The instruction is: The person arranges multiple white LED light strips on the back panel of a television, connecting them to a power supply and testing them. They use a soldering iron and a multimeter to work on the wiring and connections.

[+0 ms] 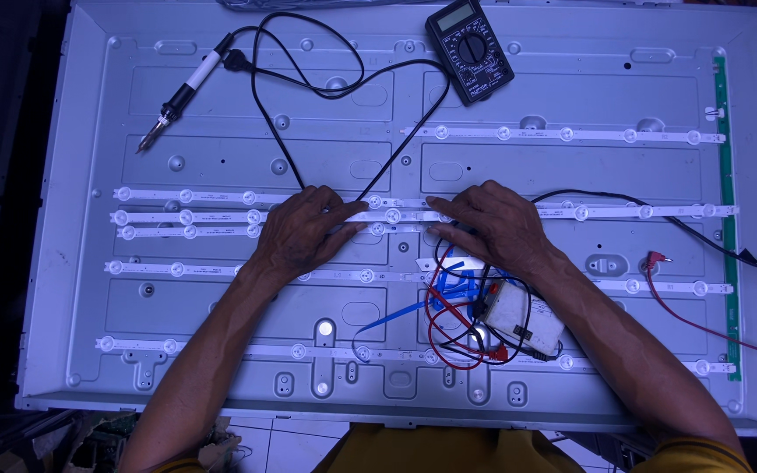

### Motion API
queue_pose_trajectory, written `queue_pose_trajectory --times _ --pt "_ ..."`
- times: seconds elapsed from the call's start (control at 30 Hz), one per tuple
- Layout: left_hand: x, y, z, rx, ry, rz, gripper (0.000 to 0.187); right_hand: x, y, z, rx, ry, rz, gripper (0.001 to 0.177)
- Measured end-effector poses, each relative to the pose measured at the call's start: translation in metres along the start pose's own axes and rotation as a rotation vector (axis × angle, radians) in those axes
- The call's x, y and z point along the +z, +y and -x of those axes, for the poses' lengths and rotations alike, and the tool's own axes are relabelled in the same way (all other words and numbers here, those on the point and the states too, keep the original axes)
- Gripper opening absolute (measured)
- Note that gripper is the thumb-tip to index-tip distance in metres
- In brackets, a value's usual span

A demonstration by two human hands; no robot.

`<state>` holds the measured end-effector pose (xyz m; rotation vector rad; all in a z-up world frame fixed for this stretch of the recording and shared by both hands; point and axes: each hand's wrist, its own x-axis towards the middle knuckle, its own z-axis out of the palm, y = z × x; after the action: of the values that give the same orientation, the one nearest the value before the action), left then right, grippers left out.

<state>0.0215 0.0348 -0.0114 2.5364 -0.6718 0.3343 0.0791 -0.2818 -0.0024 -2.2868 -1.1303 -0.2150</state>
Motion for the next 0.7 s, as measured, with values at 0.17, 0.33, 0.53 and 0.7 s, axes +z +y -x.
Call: queue_pose_trajectory --times 0.17,0.33,0.53,0.7 --pt "-0.004 0.000 0.001 0.023 0.019 -0.029 0.024 0.003 0.000 0.000 -0.016 -0.019 0.011 0.025" --pt "0.000 0.000 0.001 0.021 0.002 -0.004 0.024 0.001 0.002 0.003 -0.008 -0.030 -0.003 0.026" --pt "0.004 -0.011 0.005 0.035 -0.018 -0.091 0.028 0.002 0.007 0.004 0.017 -0.025 0.018 0.027" --pt "-0.007 -0.014 0.003 -0.015 -0.043 -0.104 0.030 -0.006 0.006 -0.003 0.024 -0.004 0.031 0.027"
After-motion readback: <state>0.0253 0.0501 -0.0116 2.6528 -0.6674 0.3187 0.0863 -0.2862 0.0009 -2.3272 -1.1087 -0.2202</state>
